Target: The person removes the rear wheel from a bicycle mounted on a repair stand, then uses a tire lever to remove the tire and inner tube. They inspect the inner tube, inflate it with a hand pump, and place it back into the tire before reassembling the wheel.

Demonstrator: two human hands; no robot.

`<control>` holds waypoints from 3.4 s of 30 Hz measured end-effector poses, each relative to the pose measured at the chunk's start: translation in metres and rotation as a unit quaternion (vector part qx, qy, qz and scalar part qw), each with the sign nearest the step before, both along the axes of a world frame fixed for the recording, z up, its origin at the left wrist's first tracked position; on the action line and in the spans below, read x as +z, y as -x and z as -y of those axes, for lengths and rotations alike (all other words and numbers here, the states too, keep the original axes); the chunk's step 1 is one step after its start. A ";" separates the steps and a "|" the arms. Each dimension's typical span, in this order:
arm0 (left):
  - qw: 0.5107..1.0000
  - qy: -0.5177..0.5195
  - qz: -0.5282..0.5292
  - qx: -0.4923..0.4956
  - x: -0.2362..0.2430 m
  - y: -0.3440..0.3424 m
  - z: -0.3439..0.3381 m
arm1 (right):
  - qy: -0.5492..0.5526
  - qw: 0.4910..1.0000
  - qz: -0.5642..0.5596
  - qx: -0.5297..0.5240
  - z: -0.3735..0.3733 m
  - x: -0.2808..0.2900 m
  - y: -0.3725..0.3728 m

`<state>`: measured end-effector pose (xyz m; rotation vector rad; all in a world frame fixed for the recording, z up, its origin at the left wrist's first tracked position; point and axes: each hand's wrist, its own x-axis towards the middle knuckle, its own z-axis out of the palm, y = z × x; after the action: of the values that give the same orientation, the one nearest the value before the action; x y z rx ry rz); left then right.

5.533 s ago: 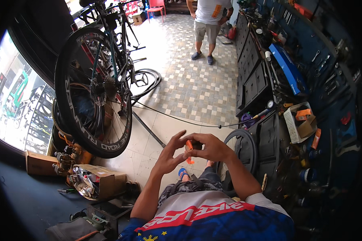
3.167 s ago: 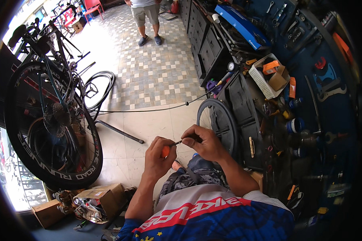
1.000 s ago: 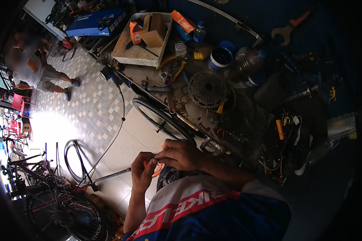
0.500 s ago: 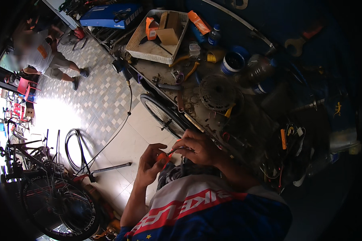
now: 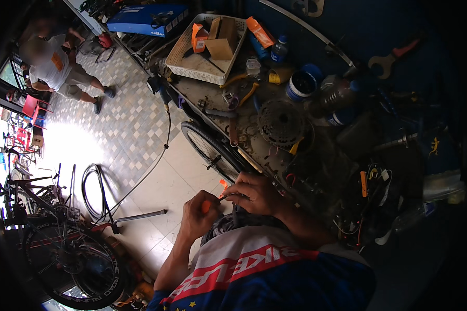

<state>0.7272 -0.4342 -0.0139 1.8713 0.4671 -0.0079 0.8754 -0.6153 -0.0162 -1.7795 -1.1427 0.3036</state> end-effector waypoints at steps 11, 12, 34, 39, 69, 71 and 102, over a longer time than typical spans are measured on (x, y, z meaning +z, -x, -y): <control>0.989 0.140 -0.010 0.054 -0.039 0.006 0.000 | 0.192 0.958 0.073 -0.198 0.047 -0.109 -0.075; 0.988 0.142 -0.006 0.054 -0.039 0.005 0.000 | 0.180 0.961 0.088 -0.189 0.046 -0.114 -0.079; 0.883 0.397 0.004 0.251 -0.051 0.041 -0.025 | 0.250 0.937 0.114 -0.217 0.020 -0.105 -0.072; 0.833 0.462 0.076 0.295 -0.061 0.074 -0.035 | 0.183 0.979 -0.023 -0.082 -0.045 -0.060 -0.037; 0.768 0.256 0.188 0.556 -0.084 0.669 -0.213 | 0.147 0.833 -0.302 0.441 -0.396 -0.032 0.526; 0.791 0.274 0.130 0.531 -0.069 0.663 -0.220 | 0.155 0.826 -0.313 0.442 -0.401 -0.037 0.530; 0.749 0.376 0.091 0.537 -0.021 0.639 -0.225 | 0.191 0.780 -0.334 0.494 -0.447 -0.060 0.536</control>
<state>0.0882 -0.2088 -0.0346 0.6044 1.1461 0.6596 0.3390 -0.1683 -0.0758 -1.0147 -1.4153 1.7474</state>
